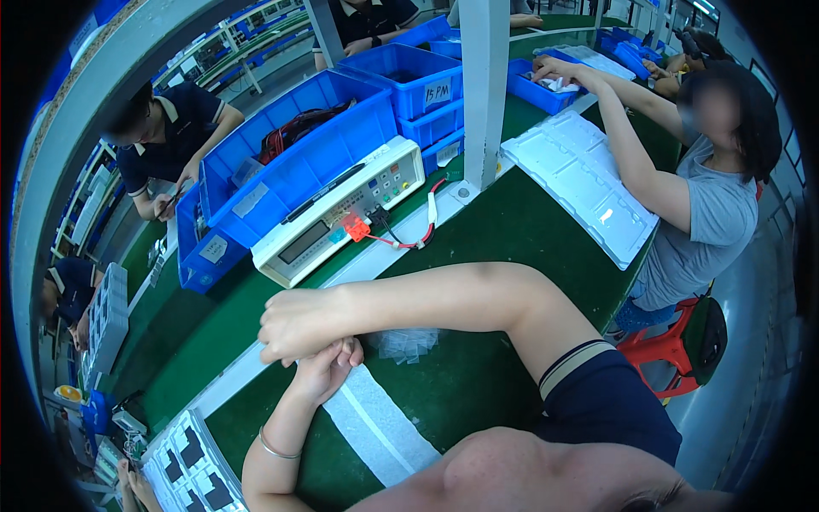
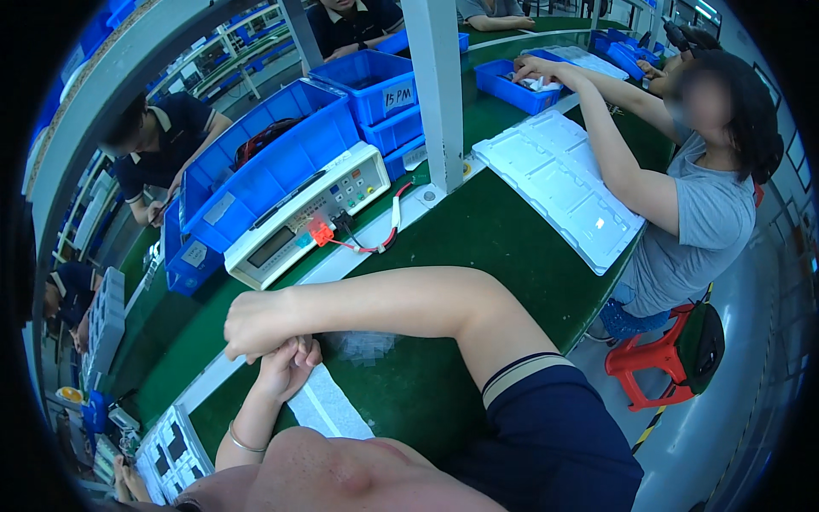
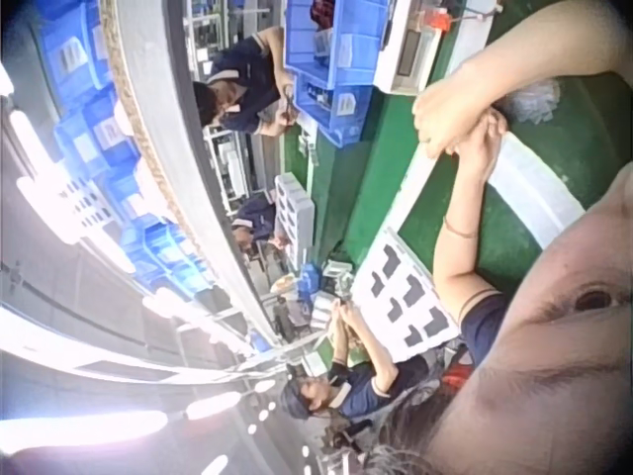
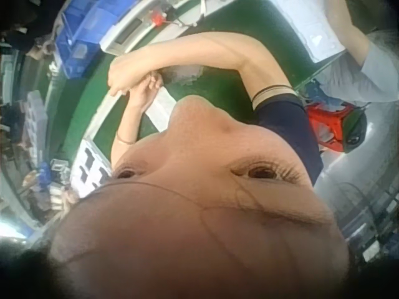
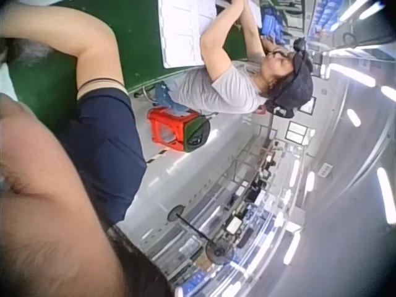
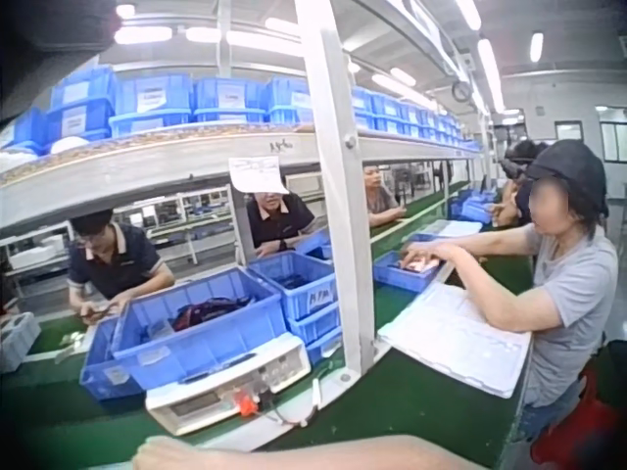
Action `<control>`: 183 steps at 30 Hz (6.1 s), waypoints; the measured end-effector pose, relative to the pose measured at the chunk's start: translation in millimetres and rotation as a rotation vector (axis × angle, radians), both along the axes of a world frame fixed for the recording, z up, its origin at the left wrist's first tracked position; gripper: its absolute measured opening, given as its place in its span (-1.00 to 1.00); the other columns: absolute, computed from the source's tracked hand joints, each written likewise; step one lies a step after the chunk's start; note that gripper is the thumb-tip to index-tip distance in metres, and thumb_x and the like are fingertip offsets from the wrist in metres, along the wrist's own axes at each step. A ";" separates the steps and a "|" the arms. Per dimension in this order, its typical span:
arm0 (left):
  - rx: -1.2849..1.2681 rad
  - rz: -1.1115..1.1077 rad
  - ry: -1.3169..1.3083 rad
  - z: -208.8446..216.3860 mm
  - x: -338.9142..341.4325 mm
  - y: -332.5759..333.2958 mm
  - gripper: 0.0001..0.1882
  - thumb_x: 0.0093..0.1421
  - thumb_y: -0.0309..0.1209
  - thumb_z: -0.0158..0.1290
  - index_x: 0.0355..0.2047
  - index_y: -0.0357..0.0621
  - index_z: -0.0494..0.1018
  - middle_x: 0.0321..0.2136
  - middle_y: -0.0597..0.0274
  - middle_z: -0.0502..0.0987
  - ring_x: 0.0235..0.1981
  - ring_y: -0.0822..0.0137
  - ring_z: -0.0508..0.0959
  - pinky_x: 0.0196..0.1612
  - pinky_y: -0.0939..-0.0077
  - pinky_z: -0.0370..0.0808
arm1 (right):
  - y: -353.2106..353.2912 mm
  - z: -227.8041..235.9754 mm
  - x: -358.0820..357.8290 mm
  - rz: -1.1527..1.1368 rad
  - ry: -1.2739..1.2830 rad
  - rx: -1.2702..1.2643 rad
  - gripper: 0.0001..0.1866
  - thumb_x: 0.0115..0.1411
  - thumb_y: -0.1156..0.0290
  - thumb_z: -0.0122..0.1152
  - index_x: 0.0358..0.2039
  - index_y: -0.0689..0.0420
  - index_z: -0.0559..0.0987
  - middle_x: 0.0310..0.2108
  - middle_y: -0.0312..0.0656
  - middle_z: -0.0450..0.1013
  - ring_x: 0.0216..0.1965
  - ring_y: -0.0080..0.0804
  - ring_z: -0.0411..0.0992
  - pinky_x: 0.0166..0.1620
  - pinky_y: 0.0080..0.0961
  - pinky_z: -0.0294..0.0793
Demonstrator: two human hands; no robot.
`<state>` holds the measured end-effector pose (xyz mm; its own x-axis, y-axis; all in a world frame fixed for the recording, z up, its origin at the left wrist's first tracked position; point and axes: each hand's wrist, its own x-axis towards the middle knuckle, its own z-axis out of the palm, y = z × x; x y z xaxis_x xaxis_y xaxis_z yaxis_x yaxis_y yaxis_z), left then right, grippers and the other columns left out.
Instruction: Manually assembling and inspecting small electronic components on a factory assembly line.
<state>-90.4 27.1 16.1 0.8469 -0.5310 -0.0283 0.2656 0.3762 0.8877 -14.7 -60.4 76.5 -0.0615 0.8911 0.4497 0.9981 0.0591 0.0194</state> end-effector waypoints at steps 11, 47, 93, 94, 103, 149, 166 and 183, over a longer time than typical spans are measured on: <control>0.012 0.004 0.020 -1.2 0.3 -0.7 -0.71 0.20 -0.17 -0.12 -0.54 -0.09 0.27 -0.67 0.39 0.20 -0.51 0.42 0.28 -0.39 0.56 0.22 | -70.9 -2.7 5.2 -0.148 0.394 -0.035 -0.70 -0.06 0.17 0.15 -0.55 0.18 0.48 -0.57 -0.11 0.42 -0.42 -0.17 0.44 -0.39 -0.30 0.41; -0.031 0.194 0.049 -0.6 -4.6 -2.8 -0.82 0.22 -0.35 -0.13 -0.51 -0.11 0.28 -0.64 0.35 0.22 -0.51 0.41 0.28 -0.35 0.54 0.23 | -92.0 -4.3 -19.6 -0.412 0.447 0.153 -0.74 -0.07 0.20 0.15 -0.53 0.16 0.48 -0.53 -0.08 0.46 -0.46 -0.09 0.45 -0.42 -0.24 0.42; 0.007 -0.100 -0.001 -2.8 -22.6 -1.4 -0.91 0.22 -0.44 -0.14 -0.41 -0.17 0.30 -0.53 0.27 0.41 -0.48 0.48 0.38 -0.34 0.63 0.32 | -107.0 -22.4 -87.3 -0.396 0.364 0.326 -0.87 -0.06 0.38 0.18 -0.51 0.09 0.43 -0.44 -0.32 0.34 -0.38 -0.33 0.35 -0.36 -0.49 0.37; 0.045 -0.069 -0.054 -5.8 -22.9 -2.0 -0.92 0.21 -0.46 -0.14 -0.39 -0.18 0.31 -0.54 0.26 0.43 -0.49 0.52 0.38 -0.37 0.66 0.31 | -106.7 -28.1 -87.6 -0.426 0.445 0.384 -0.87 -0.01 0.36 0.16 -0.48 0.11 0.44 -0.46 -0.27 0.39 -0.42 -0.27 0.39 -0.37 -0.46 0.39; 0.303 0.092 -0.210 -2.9 -26.0 -5.6 -0.84 0.24 -0.37 -0.15 -0.37 -0.22 0.33 -0.53 0.32 0.39 -0.46 0.53 0.40 -0.36 0.68 0.33 | -100.9 -45.8 -83.6 -0.510 0.450 0.425 -0.90 0.02 0.41 0.12 -0.51 0.15 0.42 -0.57 -0.16 0.37 -0.51 -0.15 0.37 -0.47 -0.33 0.33; 0.306 0.099 -0.243 -3.5 -28.4 -5.2 -0.80 0.25 -0.35 -0.17 -0.44 -0.20 0.32 -0.55 0.33 0.35 -0.45 0.50 0.38 -0.31 0.64 0.32 | -96.5 -48.3 -87.3 -0.495 0.674 0.467 -0.90 0.04 0.45 0.08 -0.48 0.21 0.42 -0.51 -0.14 0.39 -0.46 -0.22 0.39 -0.40 -0.42 0.33; 0.350 0.108 -0.239 2.6 -27.9 -5.4 -0.86 0.22 -0.38 -0.12 -0.42 -0.18 0.32 -0.54 0.32 0.40 -0.47 0.52 0.38 -0.32 0.65 0.33 | -102.6 -45.3 -86.6 -0.573 1.047 0.464 -0.84 0.06 0.42 0.14 -0.39 0.24 0.46 -0.53 -0.27 0.43 -0.50 -0.61 0.37 -0.41 -0.64 0.35; 0.382 0.107 -0.221 0.0 -30.5 -3.5 -0.68 0.28 -0.30 -0.26 -0.54 -0.22 0.29 -0.68 0.33 0.24 -0.56 0.44 0.33 -0.41 0.60 0.29 | -98.3 -50.2 -82.8 -0.331 0.510 0.565 -0.95 -0.05 0.51 0.12 -0.54 0.18 0.45 -0.53 -0.19 0.35 -0.44 -0.23 0.37 -0.37 -0.38 0.36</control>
<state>-121.0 23.6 16.1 0.9043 -0.4266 -0.0176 0.0316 0.0257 0.9992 -97.5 -158.7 26.2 0.4967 0.4584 0.7370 0.8565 -0.1220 -0.5014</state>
